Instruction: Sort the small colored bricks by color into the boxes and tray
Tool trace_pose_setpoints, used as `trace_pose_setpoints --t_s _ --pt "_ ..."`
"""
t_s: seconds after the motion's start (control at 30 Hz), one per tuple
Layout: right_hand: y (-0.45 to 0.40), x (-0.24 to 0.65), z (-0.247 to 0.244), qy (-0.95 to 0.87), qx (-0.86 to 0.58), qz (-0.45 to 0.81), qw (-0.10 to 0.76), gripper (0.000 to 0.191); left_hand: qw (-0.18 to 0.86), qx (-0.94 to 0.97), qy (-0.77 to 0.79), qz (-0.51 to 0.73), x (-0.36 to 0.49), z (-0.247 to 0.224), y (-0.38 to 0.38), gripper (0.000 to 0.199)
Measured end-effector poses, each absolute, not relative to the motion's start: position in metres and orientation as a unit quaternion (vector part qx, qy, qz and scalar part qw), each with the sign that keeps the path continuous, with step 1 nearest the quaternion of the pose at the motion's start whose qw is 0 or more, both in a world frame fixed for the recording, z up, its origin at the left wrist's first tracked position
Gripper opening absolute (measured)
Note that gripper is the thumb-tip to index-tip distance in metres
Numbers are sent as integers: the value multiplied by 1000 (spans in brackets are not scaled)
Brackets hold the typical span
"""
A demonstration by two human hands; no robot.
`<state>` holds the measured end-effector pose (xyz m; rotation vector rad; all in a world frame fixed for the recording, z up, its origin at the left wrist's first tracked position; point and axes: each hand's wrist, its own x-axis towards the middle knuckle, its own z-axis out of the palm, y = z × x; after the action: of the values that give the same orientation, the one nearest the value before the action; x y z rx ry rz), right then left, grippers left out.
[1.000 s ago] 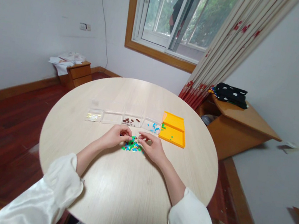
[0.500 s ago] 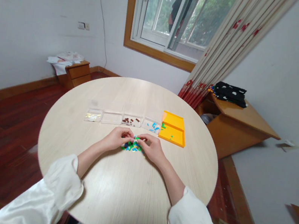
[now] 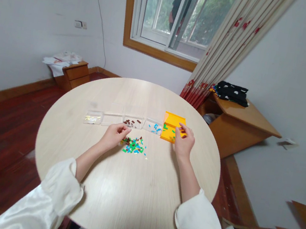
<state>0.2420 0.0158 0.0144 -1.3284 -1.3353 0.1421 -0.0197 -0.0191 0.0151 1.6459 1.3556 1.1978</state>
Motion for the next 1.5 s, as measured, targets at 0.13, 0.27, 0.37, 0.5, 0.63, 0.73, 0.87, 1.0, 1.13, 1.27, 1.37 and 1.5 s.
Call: trace_pose_setpoints --t_s 0.13,0.27,0.37,0.5,0.63,0.73,0.87,1.0,1.13,1.27,1.37,1.5 --pt "16 243 14 -574 -575 39 582 24 339 624 526 469 -21 12 -17 32" --pt "14 240 16 -578 -567 55 584 24 332 617 531 477 -23 10 -15 32" --pt "13 235 15 -597 -552 83 576 21 326 621 533 474 -24 8 -14 33" --pt "10 220 5 -693 -501 139 499 17 324 634 536 453 -25 4 -12 32" --pt "5 201 -9 -799 -414 188 393 19 314 643 539 444 -25 0 -11 31" --pt "2 193 -15 -837 -376 196 346 23 304 650 542 437 -24 0 -11 31" --pt "-2 191 -13 -860 -363 172 314 27 298 660 540 427 -23 2 -13 31" --pt "-4 191 -10 -882 -354 149 274 26 297 665 543 417 -23 3 -13 31" --pt "-3 190 -11 -882 -361 147 264 25 295 667 547 410 -23 3 -13 31" --pt "1 190 -15 -876 -366 145 278 23 290 668 550 409 -23 2 -12 31" --pt "3 191 -16 -866 -371 156 295 22 288 670 551 406 -23 2 -13 30" --pt "3 191 -14 -839 -389 178 337 17 292 668 549 408 -23 2 -13 31"
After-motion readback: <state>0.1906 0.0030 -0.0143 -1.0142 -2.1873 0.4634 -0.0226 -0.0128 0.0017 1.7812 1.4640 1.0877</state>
